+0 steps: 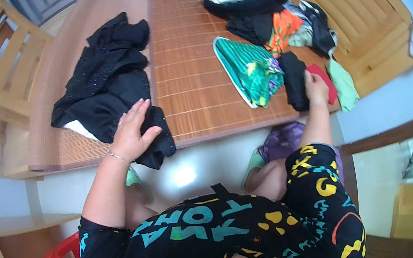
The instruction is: Folding various items of clothing such as shirts and a bra on a bed.
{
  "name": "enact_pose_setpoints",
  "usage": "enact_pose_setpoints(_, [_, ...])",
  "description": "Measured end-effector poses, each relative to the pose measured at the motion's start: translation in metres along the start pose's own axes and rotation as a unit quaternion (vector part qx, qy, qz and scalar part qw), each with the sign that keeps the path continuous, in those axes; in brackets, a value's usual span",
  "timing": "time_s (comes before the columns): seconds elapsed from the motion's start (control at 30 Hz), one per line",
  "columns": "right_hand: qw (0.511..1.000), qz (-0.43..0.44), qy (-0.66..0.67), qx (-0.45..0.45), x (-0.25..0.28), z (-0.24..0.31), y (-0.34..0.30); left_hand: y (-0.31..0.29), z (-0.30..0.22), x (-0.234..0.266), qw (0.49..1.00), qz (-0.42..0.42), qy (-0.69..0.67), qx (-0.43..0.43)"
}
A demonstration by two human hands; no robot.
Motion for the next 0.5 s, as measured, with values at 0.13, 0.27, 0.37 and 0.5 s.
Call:
enact_pose_setpoints(0.13, [0.972,-0.015,-0.208,0.111,-0.018,-0.021,0.027,-0.005,0.011,-0.003,1.000,0.004,0.001,0.020])
enact_pose_setpoints(0.27, [0.967,0.040,-0.236,0.092,-0.034,-0.046,0.049,-0.004,0.013,-0.006,0.998,0.029,0.010,0.052])
enact_pose_setpoints(0.37, [0.967,0.052,-0.247,0.024,-0.024,-0.035,0.051,0.005,0.018,-0.008,0.998,0.023,0.015,0.064])
enact_pose_setpoints(0.5, [0.964,0.030,-0.259,-0.061,-0.017,-0.042,0.062,0.014,0.018,-0.018,0.996,0.041,0.028,0.072])
Point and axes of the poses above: each hand's wrist, its own y-axis towards the middle knuckle, its own x-axis out of the back of the hand, z = x × y, the point moved 6 cm from there along y, towards the middle knuckle, and after that the axes turned 1 degree about x, right-handed, at the moved point
